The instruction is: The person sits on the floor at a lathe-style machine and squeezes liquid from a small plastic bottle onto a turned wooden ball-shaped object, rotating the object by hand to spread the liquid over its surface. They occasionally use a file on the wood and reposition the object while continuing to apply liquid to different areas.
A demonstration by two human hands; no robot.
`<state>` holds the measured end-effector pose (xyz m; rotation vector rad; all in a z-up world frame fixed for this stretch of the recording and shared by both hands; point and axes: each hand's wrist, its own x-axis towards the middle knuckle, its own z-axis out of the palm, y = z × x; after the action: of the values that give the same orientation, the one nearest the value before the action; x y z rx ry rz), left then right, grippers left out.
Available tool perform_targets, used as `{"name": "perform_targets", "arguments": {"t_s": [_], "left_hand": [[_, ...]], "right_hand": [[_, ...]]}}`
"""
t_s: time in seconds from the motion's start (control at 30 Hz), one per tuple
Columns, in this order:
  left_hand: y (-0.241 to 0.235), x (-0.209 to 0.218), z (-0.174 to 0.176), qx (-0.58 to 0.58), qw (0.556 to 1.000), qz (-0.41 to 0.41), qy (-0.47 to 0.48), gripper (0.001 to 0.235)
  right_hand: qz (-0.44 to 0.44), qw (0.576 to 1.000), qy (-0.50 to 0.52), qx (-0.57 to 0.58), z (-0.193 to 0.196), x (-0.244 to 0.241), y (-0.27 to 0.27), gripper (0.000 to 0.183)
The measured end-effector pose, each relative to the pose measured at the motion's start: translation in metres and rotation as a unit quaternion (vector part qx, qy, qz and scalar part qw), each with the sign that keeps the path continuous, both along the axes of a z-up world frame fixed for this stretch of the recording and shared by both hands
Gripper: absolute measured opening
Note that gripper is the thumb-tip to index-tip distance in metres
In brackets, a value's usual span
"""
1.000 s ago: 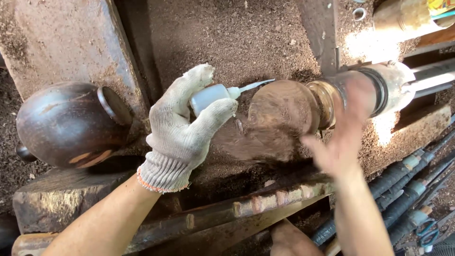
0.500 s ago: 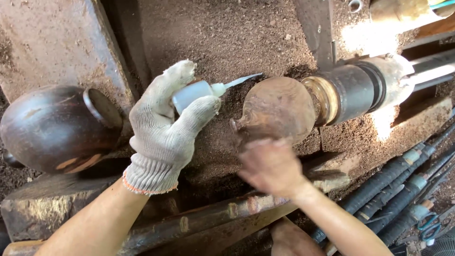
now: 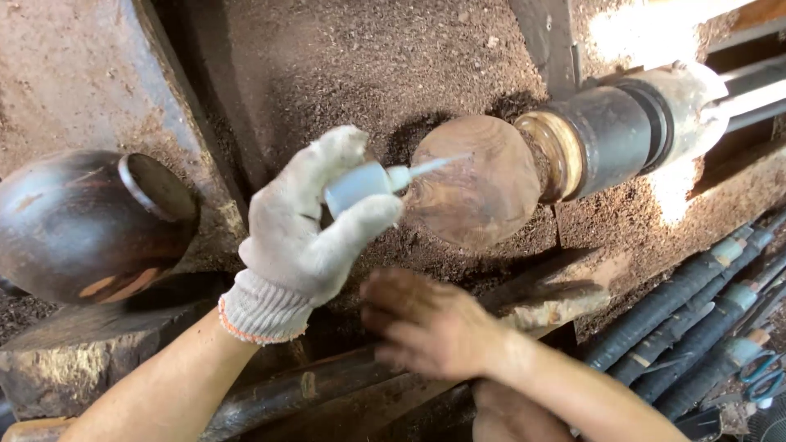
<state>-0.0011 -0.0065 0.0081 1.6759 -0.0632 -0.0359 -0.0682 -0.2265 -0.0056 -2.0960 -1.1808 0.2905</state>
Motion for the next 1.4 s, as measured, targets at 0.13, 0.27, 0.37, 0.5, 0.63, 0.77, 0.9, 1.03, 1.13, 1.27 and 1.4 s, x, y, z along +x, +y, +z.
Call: {"name": "perform_targets", "arguments": {"t_s": [0.13, 0.27, 0.37, 0.5, 0.63, 0.77, 0.9, 1.03, 1.13, 1.27, 1.4], "left_hand": [[-0.015, -0.001, 0.003, 0.064, 0.996, -0.032, -0.05, 0.055], [-0.031, -0.007, 0.009, 0.068, 0.992, -0.068, -0.08, 0.055], [-0.037, -0.005, 0.018, 0.1, 0.989, -0.062, -0.086, 0.053], [-0.039, -0.004, 0.019, 0.114, 0.989, -0.065, -0.061, 0.05], [-0.039, -0.005, 0.018, 0.108, 0.989, -0.074, -0.068, 0.05], [-0.037, -0.008, 0.02, 0.113, 0.987, -0.085, -0.077, 0.05], [-0.034, -0.008, 0.022, 0.123, 0.984, -0.099, -0.082, 0.052], [-0.035, -0.007, 0.018, 0.089, 0.991, -0.099, -0.013, 0.053], [-0.037, -0.009, 0.012, 0.085, 0.995, -0.057, -0.017, 0.052], [-0.029, -0.01, 0.016, 0.073, 0.994, -0.062, -0.046, 0.051], [-0.019, -0.011, 0.024, 0.066, 0.994, -0.08, -0.04, 0.049]], "right_hand": [[-0.003, 0.991, 0.133, 0.003, 0.0, -0.041, -0.026, 0.04], [-0.034, 0.991, 0.102, -0.083, -0.015, -0.051, -0.032, 0.06], [-0.036, 0.994, 0.078, -0.074, -0.008, -0.044, -0.028, 0.062], [-0.038, 0.992, 0.098, -0.068, -0.011, -0.046, -0.03, 0.063], [-0.037, 0.99, 0.115, -0.07, -0.007, -0.042, -0.028, 0.062], [-0.041, 0.991, 0.117, -0.058, -0.004, -0.038, -0.026, 0.056], [-0.048, 0.992, 0.104, -0.054, -0.005, -0.039, -0.026, 0.056], [-0.05, 0.99, 0.121, -0.056, -0.004, -0.037, -0.025, 0.057], [-0.045, 0.992, 0.105, -0.053, -0.003, -0.036, -0.024, 0.059], [-0.048, 0.984, 0.148, -0.081, -0.007, -0.04, -0.026, 0.058], [-0.066, 0.99, 0.114, -0.045, 0.0, -0.033, -0.022, 0.056]]}}
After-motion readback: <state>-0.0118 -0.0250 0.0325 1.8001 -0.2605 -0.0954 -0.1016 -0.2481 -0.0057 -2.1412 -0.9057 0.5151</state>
